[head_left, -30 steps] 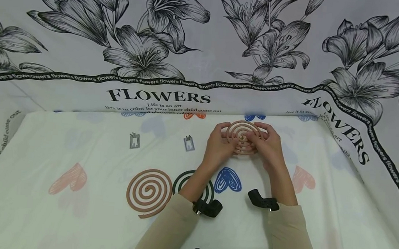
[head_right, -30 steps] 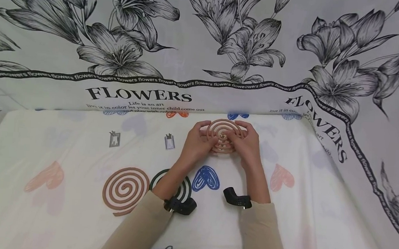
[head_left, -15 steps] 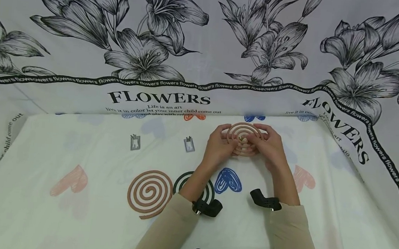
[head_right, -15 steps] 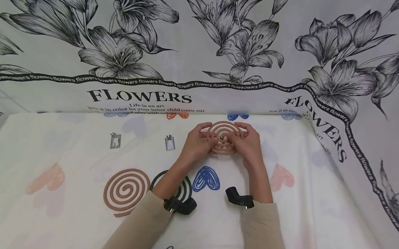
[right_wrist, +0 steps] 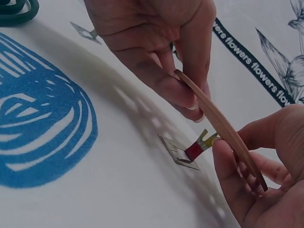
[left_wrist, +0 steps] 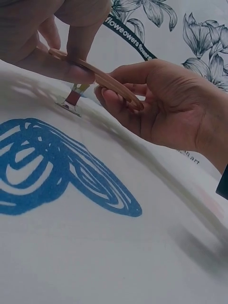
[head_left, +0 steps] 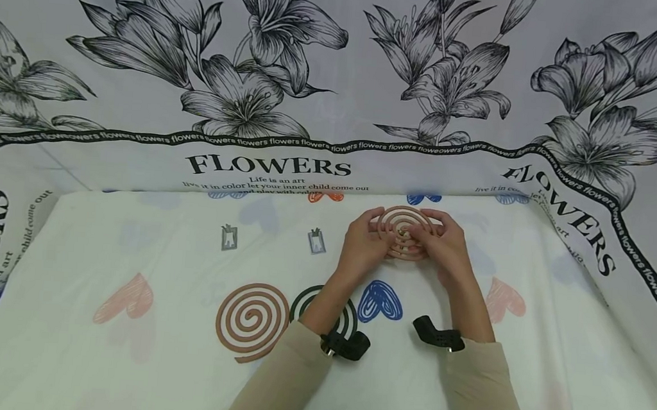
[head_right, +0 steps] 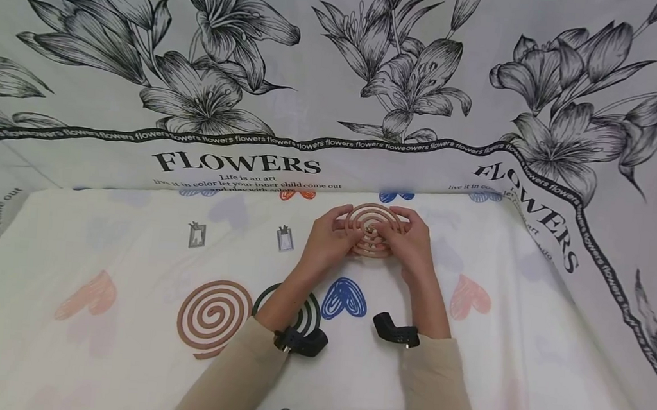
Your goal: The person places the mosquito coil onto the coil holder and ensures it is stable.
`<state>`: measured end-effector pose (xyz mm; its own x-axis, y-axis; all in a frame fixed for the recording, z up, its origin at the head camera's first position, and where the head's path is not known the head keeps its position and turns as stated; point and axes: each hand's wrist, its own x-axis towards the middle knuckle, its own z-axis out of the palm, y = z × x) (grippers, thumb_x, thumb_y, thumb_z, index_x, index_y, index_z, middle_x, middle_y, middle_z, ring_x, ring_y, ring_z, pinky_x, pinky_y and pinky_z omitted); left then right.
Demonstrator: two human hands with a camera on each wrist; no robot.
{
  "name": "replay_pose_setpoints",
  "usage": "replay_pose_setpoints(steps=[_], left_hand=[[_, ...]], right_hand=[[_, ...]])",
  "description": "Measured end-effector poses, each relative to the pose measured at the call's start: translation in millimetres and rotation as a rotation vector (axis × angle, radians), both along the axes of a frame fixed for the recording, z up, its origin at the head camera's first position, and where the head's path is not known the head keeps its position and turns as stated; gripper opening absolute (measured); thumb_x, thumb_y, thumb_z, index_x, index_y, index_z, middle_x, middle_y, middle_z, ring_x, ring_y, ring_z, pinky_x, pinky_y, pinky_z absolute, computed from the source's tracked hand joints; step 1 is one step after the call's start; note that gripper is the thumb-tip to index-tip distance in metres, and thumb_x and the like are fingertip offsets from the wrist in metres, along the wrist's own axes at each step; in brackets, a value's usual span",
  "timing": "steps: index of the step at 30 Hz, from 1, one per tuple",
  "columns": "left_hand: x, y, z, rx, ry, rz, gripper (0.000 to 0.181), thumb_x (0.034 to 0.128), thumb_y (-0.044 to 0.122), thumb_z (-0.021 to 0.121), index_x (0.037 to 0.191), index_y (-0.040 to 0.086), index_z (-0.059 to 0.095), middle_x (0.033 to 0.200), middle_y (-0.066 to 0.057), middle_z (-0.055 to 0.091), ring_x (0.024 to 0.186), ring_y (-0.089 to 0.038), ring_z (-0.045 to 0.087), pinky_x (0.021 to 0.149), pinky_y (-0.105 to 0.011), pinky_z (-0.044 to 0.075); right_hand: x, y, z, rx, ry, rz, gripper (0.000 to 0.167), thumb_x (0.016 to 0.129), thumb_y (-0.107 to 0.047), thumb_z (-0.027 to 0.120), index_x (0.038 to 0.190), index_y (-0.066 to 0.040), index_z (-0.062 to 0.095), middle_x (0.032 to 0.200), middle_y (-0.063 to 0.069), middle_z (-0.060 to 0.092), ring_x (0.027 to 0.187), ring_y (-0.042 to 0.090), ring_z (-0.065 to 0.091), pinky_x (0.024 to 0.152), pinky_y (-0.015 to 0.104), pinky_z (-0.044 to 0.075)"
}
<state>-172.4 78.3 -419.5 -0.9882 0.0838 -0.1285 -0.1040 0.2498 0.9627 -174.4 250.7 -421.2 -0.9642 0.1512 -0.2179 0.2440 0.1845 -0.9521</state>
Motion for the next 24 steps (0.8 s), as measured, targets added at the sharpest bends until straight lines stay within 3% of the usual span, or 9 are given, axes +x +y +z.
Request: replay_pose_setpoints(steps=[9, 24], left_hand=[[-0.6, -0.3, -1.8, -0.032, 0.007, -0.004, 0.056, 0.0984, 0.013, 0.072, 0.152, 0.01, 0.055, 0.124, -0.018, 0.071, 0.094, -0.019, 0.07, 0.077, -0.024, 0.058], [0.4, -0.1, -1.1, -0.046, 0.003, -0.006, 0.056, 0.0983, 0.014, 0.072, 0.152, 0.011, 0.056, 0.125, -0.019, 0.072, 0.099, -0.022, 0.071, 0.083, -0.029, 0.06]], right_hand=[[0.6, -2.7, -1.9, 0.025, 0.012, -0.003, 0.064, 0.099, -0.018, 0.075, 0.156, -0.006, 0.047, 0.099, 0.006, 0.055, 0.065, 0.002, 0.067, 0.06, 0.019, 0.057], [0.6, -3.8, 0.4, 0.026, -0.014, -0.016, 0.062, 0.099, -0.014, 0.073, 0.155, -0.003, 0.047, 0.095, 0.001, 0.058, 0.071, 0.002, 0.063, 0.061, 0.017, 0.055]])
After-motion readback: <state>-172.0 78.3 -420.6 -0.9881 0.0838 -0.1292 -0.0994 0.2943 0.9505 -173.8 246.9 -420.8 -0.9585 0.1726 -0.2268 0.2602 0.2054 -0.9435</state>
